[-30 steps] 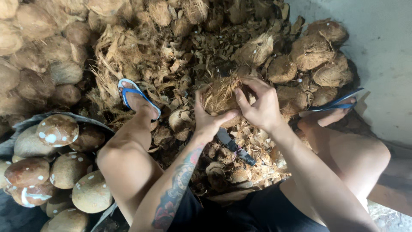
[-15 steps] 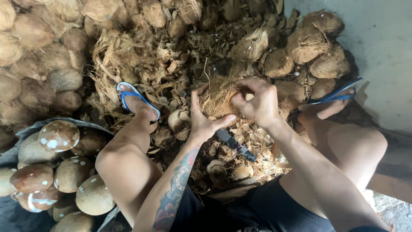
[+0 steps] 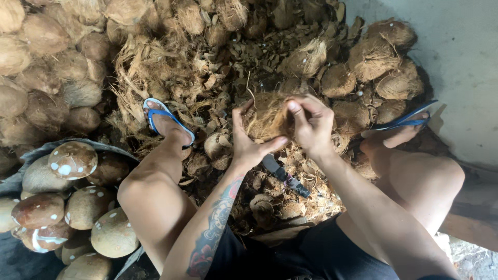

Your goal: The person uses a curved blade to shave the outer husk off a coconut and then uses their hands to pull away the remaining fibers before placing it in a bucket and draining the liquid into another container.

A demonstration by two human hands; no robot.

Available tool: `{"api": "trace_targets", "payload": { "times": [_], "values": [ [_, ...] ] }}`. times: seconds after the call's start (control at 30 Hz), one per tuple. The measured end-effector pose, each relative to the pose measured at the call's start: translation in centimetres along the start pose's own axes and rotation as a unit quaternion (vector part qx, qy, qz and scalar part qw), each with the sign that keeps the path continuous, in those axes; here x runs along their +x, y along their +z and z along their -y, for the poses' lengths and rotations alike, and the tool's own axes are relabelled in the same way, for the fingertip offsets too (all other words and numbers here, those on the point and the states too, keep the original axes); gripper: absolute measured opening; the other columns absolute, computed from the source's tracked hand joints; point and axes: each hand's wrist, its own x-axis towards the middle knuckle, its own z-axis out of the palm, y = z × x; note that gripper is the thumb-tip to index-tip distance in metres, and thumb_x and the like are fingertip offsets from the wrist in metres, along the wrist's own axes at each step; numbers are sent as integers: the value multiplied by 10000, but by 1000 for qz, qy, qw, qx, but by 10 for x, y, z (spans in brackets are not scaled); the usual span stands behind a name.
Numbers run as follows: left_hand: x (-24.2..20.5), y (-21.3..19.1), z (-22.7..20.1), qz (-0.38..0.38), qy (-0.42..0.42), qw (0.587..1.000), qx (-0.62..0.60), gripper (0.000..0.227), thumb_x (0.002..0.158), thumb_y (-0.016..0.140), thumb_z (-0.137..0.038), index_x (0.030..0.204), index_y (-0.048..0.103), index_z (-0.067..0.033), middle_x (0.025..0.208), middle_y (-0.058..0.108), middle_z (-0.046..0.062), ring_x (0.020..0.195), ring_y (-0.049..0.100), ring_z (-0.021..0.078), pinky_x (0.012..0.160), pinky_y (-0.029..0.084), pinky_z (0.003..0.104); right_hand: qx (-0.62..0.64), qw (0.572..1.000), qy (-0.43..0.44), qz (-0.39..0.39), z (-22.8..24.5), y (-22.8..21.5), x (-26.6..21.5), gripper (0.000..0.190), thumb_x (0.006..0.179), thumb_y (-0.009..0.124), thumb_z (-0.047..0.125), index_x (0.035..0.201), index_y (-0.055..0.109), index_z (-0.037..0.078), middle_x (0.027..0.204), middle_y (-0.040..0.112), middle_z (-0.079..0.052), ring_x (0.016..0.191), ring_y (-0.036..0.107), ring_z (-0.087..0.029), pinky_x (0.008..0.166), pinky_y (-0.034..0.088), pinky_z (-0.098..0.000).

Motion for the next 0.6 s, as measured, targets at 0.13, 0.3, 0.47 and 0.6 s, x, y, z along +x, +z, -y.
{"api": "trace_targets", "payload": {
  "times": [0.13,0.3,0.47,0.6],
  "values": [
    [4,6,-2,29,-21,995,92,1258,446,1114,-313,1424,362,-70,1435,481,238,1394,489,422,1222,342,663,33,998,33,-52,17,1,6,138,1080,686,11,971,770,-3,871,753,-168,787,695,-260,838,550,-423],
    [19,9,-26,146,-19,982,117,1127,426,1114,-288,1407,589,-107,1386,618,175,1368,593,401,1180,444,613,-4,999,48,1,51,-2,12,193,1044,741,19,857,763,-20,809,754,-168,808,744,-309,871,546,-431],
    [11,17,-30,101,61,982,151,1066,470,1071,-356,1390,610,-77,1389,596,216,1342,594,432,1155,476,645,40,977,193,-82,66,3,30,256,1081,692,89,844,764,22,780,738,-107,764,684,-191,827,511,-328],
    [8,25,-36,73,184,956,216,979,520,1017,-390,1369,616,-115,1378,610,202,1323,601,400,1182,454,625,95,934,319,-128,66,-9,44,356,1121,630,213,821,690,31,696,695,-116,591,707,-228,581,456,-307]
  ]
}}
